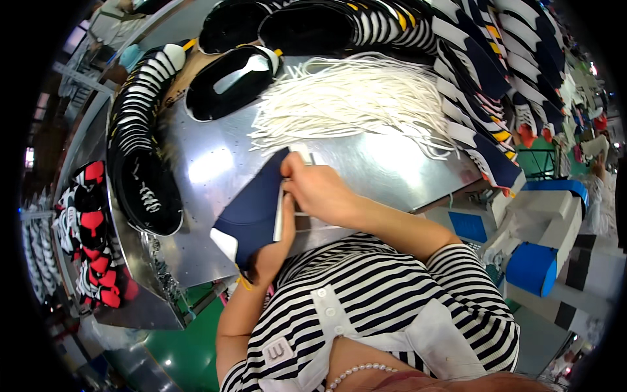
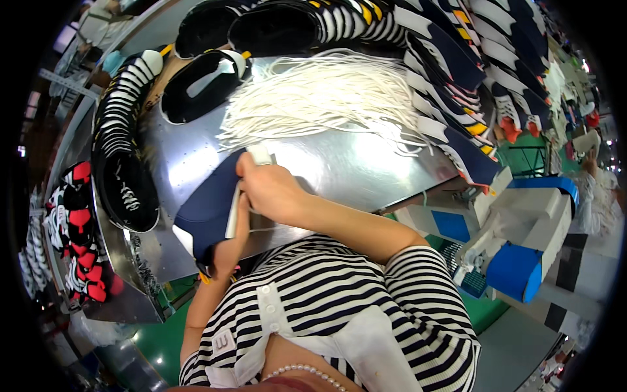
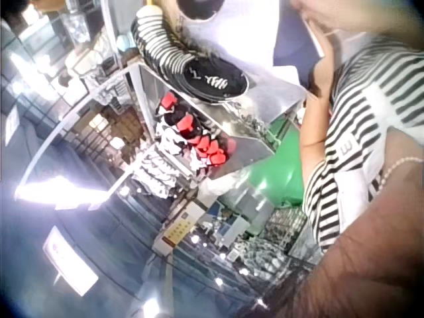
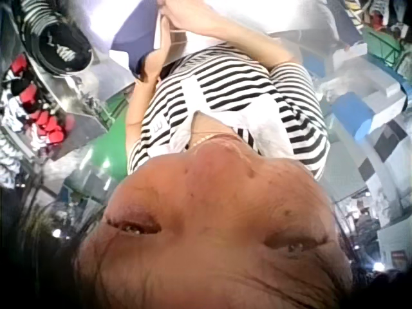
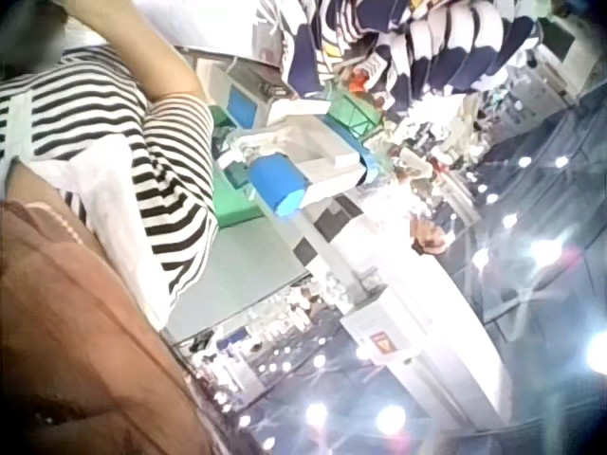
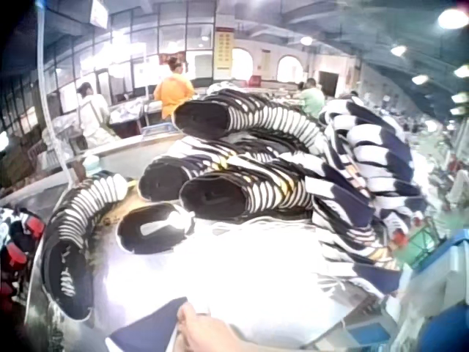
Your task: The person laces a blue and yellow athletic shoe by hand. The person pulls white laces through the eyelets of the shoe while it sits on a metal workbench and then places the laced shoe aside.
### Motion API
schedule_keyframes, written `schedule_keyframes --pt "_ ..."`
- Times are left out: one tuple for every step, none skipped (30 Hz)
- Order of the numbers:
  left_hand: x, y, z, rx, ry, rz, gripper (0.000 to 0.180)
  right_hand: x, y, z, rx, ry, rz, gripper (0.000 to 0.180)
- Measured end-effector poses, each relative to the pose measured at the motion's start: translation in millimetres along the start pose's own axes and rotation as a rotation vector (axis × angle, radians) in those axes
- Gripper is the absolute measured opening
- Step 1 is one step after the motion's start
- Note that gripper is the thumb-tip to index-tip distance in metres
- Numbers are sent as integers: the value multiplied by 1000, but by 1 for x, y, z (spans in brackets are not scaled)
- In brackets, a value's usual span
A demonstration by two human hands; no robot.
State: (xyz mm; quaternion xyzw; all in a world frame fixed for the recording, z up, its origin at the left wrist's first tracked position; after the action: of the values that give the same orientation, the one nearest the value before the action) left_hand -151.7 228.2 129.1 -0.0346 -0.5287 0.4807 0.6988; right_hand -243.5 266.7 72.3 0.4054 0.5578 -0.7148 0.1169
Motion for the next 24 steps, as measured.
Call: schedule_keyframes --pt "-11 3 -8 -10 -51 -26 23 -4 4 1 -30 -31 -47 21" --pt "-34 11 -16 -12 -197 -211 23 0 6 1 -50 -52 -78 20" --pt "-55 16 -27 -2 -347 -383 22 0 9 2 -76 -87 -103 19" --pt "-87 28 -45 -51 -625 -541 31 -2 2 1 -150 -70 -51 21" --pt "-95 31 -54 -87 -682 -578 34 -3 -14 -5 -225 -52 0 24" --pt "-92 31 -54 -71 -712 -684 29 -1 -26 -12 -293 -34 46 27" --pt "-88 30 -51 -52 -737 -791 25 9 -48 -15 -200 21 60 31" --pt "-97 21 -52 -10 -809 -869 28 17 -66 -17 -116 58 83 36" --pt "-106 20 -54 18 -886 -960 31 25 -77 -17 -31 113 102 41" --pt "-102 20 -45 3 -859 -1004 35 32 -74 -13 14 115 141 48" --pt "-97 23 -39 -30 -897 -1011 34 42 -69 -5 55 116 180 55" --pt "-99 23 -30 -69 -878 -870 35 54 -47 -1 -1 208 508 60" --pt "-107 18 -24 -93 -865 -710 36 63 -38 0 -16 324 451 53" --pt "-116 14 -18 -92 -819 -590 36 57 -37 4 34 322 548 50" --pt "-123 13 -16 -111 -779 -473 37 56 -33 3 89 338 647 48" --pt "-127 18 -14 -160 -746 -468 38 67 -29 9 116 355 716 46" --pt "-127 19 -16 -211 -713 -463 38 80 -25 14 143 374 786 45" --pt "-124 30 -17 -267 -742 -692 40 87 -28 18 175 378 781 50" --pt "-103 28 -4 -405 -466 -589 44 92 -27 21 156 387 782 48" --pt "-92 20 -8 -422 -347 -312 43 93 -26 23 185 372 792 44" --pt "-69 12 -4 -435 -224 -43 41 93 -28 23 215 358 795 41" --pt "-73 12 -4 -492 -260 60 33 95 -32 19 279 337 737 39" --pt "-74 8 -5 -425 -243 73 30 97 -36 11 344 316 679 37" --pt "-74 0 -5 -342 -220 99 27 91 -43 6 407 274 624 35"
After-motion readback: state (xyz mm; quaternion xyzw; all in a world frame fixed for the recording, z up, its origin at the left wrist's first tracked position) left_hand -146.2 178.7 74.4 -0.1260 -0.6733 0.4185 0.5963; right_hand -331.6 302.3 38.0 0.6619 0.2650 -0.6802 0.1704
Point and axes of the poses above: each hand's wrist, its own z-axis towards the middle knuckle, its own y-axis out of the palm, x = y × z, the point moved 10 cm from there along z, towards the middle knuckle, and after that the axes turned 6 degrees about -z, right-handed, at the moved point
